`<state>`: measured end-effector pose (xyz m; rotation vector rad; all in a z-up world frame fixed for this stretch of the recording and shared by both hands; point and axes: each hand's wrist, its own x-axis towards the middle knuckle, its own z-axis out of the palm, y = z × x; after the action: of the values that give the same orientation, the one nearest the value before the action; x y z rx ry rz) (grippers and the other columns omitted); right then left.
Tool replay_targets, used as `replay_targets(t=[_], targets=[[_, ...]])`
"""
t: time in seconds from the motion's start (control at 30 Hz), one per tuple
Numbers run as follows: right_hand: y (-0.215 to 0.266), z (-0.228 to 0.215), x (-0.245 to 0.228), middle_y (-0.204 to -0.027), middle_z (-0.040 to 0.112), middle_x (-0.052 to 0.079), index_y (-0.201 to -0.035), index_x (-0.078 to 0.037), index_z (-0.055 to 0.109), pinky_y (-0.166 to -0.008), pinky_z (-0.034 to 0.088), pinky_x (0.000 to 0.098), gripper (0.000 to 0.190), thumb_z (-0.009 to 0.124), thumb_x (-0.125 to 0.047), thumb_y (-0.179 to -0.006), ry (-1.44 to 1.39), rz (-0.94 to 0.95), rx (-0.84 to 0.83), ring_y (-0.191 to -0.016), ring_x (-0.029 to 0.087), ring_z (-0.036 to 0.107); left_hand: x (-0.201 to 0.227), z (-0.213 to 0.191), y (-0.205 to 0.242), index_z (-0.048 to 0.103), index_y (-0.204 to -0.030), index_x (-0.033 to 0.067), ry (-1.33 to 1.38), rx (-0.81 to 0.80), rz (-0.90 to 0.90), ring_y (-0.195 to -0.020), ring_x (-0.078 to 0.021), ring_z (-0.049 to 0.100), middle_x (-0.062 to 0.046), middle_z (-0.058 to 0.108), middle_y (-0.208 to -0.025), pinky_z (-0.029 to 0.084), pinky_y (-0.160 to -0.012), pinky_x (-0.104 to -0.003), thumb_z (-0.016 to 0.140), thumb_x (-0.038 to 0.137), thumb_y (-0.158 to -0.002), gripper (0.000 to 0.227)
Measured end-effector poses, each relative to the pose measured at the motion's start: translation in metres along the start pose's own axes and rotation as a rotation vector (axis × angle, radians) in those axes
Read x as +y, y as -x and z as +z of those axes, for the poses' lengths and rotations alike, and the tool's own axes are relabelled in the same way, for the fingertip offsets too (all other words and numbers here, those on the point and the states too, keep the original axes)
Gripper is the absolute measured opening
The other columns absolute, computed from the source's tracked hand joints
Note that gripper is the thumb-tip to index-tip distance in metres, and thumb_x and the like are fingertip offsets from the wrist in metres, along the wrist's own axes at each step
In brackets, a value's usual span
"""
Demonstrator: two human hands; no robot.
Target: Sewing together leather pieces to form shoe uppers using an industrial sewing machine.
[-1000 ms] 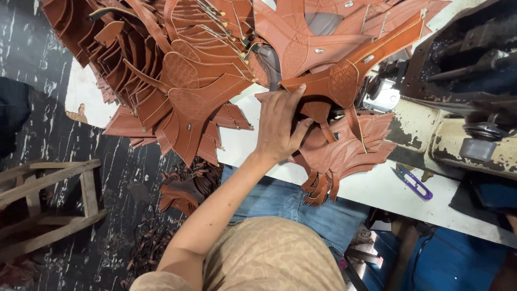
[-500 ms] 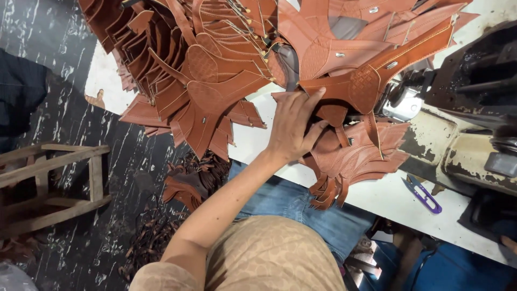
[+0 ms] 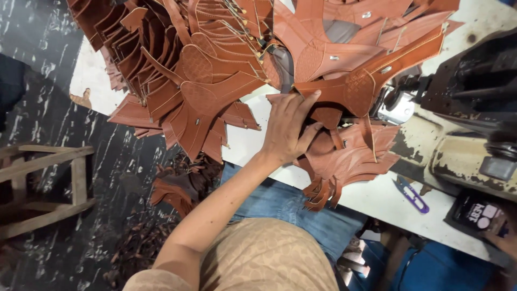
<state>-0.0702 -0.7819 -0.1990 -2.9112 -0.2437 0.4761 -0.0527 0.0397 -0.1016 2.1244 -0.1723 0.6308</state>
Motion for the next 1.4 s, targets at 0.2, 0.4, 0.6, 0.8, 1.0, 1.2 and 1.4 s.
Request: replay_targets(t=[0.2, 0.4, 0.6, 0.8, 1.0, 1.2, 1.4], targets=[[0.004, 0.029, 0.02, -0.134, 0.061, 0.02, -0.153, -0.005, 0.05, -0.103, 0.052, 0.0394, 0.109, 0.09, -0.013, -0.052, 0.071, -0.017, 0.005, -0.12, 0.03, 0.062, 0.0, -0.001, 0.002, 0.05, -0.148, 0.0042, -0.003, -0.013, -0.012, -0.123, -0.0355, 0.052, -0.017, 0.057, -0.124, 0.039, -0.11, -0.048, 0.068, 0.03, -0.097, 0.059], [0.022, 0.021, -0.021, -0.137, 0.06, 0.018, -0.158, -0.009, 0.048, -0.106, 0.049, 0.0401, 0.099, 0.08, -0.027, -0.066, -0.022, -0.016, 0.061, -0.124, 0.032, 0.06, -0.001, -0.004, 0.001, 0.049, -0.149, 0.0051, 0.045, -0.01, -0.022, -0.123, -0.0366, 0.053, -0.018, 0.057, -0.123, 0.04, -0.111, -0.048, 0.069, 0.028, -0.097, 0.061], [0.039, -0.079, -0.213, -0.136, 0.06, 0.017, -0.14, -0.007, 0.057, -0.113, 0.047, 0.0417, 0.076, 0.08, -0.04, -0.075, 0.54, -0.065, 0.15, -0.128, 0.034, 0.055, -0.004, 0.005, 0.004, 0.048, -0.15, 0.0054, 0.083, -0.024, -0.011, -0.122, -0.0383, 0.053, -0.019, 0.056, -0.123, 0.04, -0.111, -0.049, 0.07, 0.028, -0.097, 0.061], [0.054, -0.081, -0.218, -0.142, 0.063, 0.016, -0.13, -0.008, 0.063, -0.12, 0.043, 0.0444, 0.068, 0.083, -0.048, -0.079, 0.575, 0.009, 0.199, -0.132, 0.035, 0.053, -0.006, 0.007, 0.008, 0.048, -0.151, 0.006, 0.034, -0.029, -0.022, -0.124, -0.0376, 0.051, -0.019, 0.057, -0.124, 0.037, -0.114, -0.05, 0.068, 0.029, -0.1, 0.059], [0.049, -0.084, -0.225, -0.141, 0.058, 0.015, -0.135, -0.008, 0.063, -0.118, 0.037, 0.0457, 0.068, 0.082, -0.047, -0.082, 0.437, 0.019, 0.19, -0.135, 0.034, 0.049, -0.01, 0.012, 0.009, 0.047, -0.153, 0.0064, 0.005, -0.043, -0.029, -0.126, -0.0369, 0.05, -0.018, 0.057, -0.125, 0.037, -0.114, -0.049, 0.062, 0.033, -0.106, 0.056], [0.052, -0.081, -0.219, -0.152, 0.048, 0.017, -0.143, -0.017, 0.065, -0.128, 0.033, 0.0476, 0.068, 0.08, -0.045, -0.083, 0.453, -0.029, 0.18, -0.145, 0.035, 0.04, -0.012, 0.015, 0.011, 0.047, -0.153, 0.0069, -0.036, -0.055, -0.034, -0.127, -0.0347, 0.051, -0.016, 0.058, -0.124, 0.037, -0.114, -0.05, 0.058, 0.036, -0.108, 0.055], [0.047, -0.085, -0.223, -0.153, 0.048, 0.019, -0.141, -0.016, 0.065, -0.125, 0.034, 0.0484, 0.07, 0.081, -0.044, -0.079, 0.45, -0.026, 0.155, -0.144, 0.037, 0.041, -0.013, 0.016, 0.012, 0.046, -0.154, 0.0069, -0.034, -0.05, -0.036, -0.127, -0.0337, 0.05, -0.016, 0.058, -0.124, 0.037, -0.113, -0.049, 0.056, 0.039, -0.109, 0.056]])
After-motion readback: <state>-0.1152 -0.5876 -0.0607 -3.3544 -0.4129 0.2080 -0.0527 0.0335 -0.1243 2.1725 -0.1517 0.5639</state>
